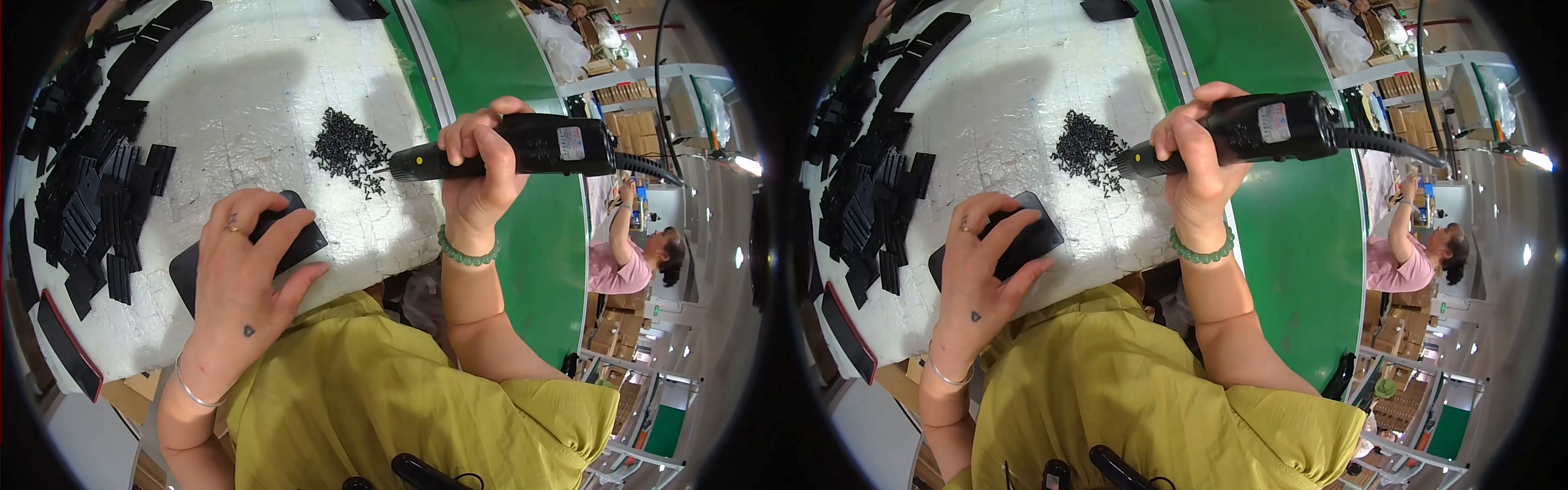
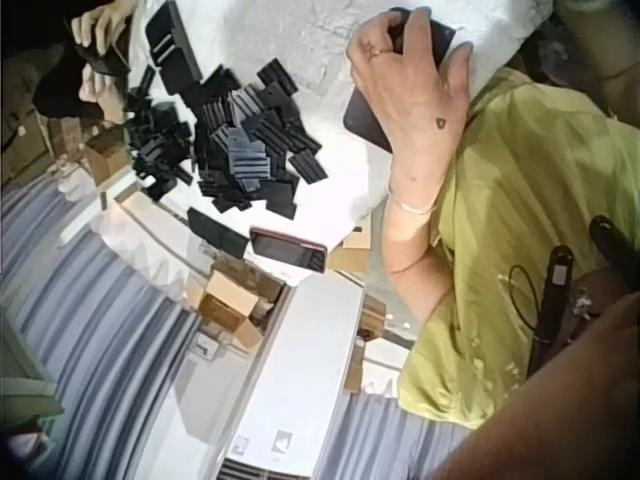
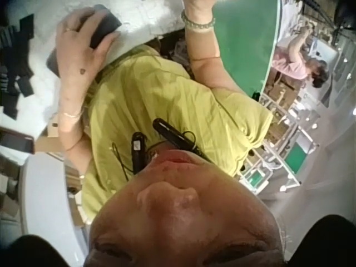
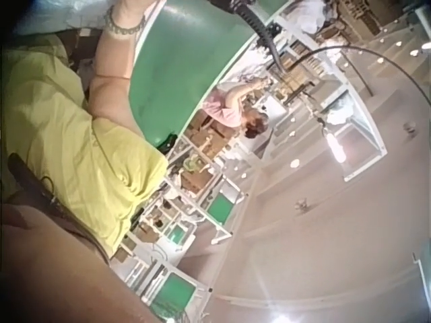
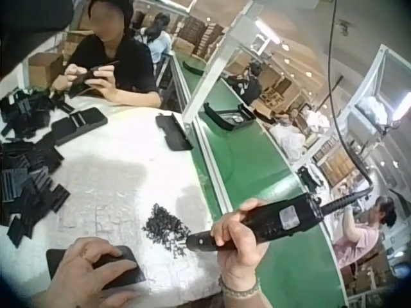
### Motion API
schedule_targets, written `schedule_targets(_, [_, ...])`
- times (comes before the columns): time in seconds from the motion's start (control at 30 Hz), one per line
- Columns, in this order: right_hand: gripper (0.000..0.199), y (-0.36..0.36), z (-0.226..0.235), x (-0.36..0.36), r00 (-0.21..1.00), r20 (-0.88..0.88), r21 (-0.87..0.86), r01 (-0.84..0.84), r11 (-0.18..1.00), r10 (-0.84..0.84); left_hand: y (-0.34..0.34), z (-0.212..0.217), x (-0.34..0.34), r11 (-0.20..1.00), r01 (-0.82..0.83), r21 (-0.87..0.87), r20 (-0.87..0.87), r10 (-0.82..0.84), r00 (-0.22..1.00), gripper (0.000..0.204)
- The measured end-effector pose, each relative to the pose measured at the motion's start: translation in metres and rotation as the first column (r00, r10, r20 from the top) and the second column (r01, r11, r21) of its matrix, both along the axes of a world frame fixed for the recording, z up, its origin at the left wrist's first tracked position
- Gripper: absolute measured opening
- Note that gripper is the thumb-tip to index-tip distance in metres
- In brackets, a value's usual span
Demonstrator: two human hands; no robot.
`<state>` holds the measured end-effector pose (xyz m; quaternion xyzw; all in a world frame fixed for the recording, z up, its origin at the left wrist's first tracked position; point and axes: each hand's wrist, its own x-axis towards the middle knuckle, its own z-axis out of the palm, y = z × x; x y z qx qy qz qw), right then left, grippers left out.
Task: Assembling small black plastic components using an electric screwdriver.
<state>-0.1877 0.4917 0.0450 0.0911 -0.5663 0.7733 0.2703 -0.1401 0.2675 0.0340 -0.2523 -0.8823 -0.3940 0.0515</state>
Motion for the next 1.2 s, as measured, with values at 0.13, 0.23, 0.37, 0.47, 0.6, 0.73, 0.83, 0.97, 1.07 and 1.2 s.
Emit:
schedule_targets(0.13, [0.025, 0.004, -0.002, 0.0, 0.998, -0.001, 0.013, -0.06, 0.998, 0.06, 0.013, -0.003, -0.009, 0.999, 0.041, 0.024, 0.061, -0.042, 0.997, 0.037])
schedule_targets(0.23, [0.028, 0.005, 0.006, 0.005, 0.993, -0.057, -0.025, -0.103, 0.994, 0.102, 0.018, -0.008, -0.016, 0.998, 0.03, 0.05, 0.038, -0.032, 0.999, 0.036])
schedule_targets(0.37, [0.031, 0.006, 0.023, 0.014, 0.97, -0.151, 0.026, -0.19, 0.982, 0.191, 0.037, -0.023, -0.035, 0.993, 0.077, 0.085, -0.053, -0.073, 0.996, 0.036])
schedule_targets(0.47, [0.032, 0.004, 0.034, 0.02, 0.949, -0.193, 0.031, -0.249, 0.968, 0.251, 0.057, -0.029, -0.052, 0.983, 0.117, 0.141, -0.125, -0.099, 0.987, 0.028])
schedule_targets(0.6, [0.033, 0.007, 0.041, 0.021, 0.93, -0.255, 0.061, -0.256, 0.965, 0.263, 0.061, -0.029, -0.067, 0.978, 0.176, 0.114, -0.212, -0.149, 0.966, 0.019])
schedule_targets(0.73, [0.034, 0.01, 0.045, 0.023, 0.918, -0.283, 0.049, -0.274, 0.961, 0.276, 0.061, -0.028, -0.069, 0.985, 0.114, 0.13, -0.345, -0.063, 0.937, 0.016])
schedule_targets(0.83, [0.037, 0.009, 0.048, 0.025, 0.891, -0.346, 0.01, -0.308, 0.951, 0.292, 0.059, -0.023, -0.066, 0.984, 0.121, 0.127, -0.343, -0.071, 0.937, 0.013])
schedule_targets(0.97, [0.037, 0.008, 0.051, 0.025, 0.867, -0.361, 0.028, -0.357, 0.933, 0.343, 0.055, -0.016, -0.062, 0.984, 0.137, 0.111, -0.348, -0.091, 0.933, 0.015])
schedule_targets(1.07, [0.038, 0.005, 0.05, 0.026, 0.864, -0.345, 0.043, -0.377, 0.925, 0.368, 0.052, -0.014, -0.059, 0.981, 0.146, 0.124, -0.354, -0.094, 0.93, 0.017])
schedule_targets(1.2, [0.038, 0.0, 0.052, 0.028, 0.862, -0.312, 0.061, -0.4, 0.914, 0.398, 0.045, -0.014, -0.054, 0.981, 0.141, 0.13, -0.371, -0.084, 0.925, 0.018])
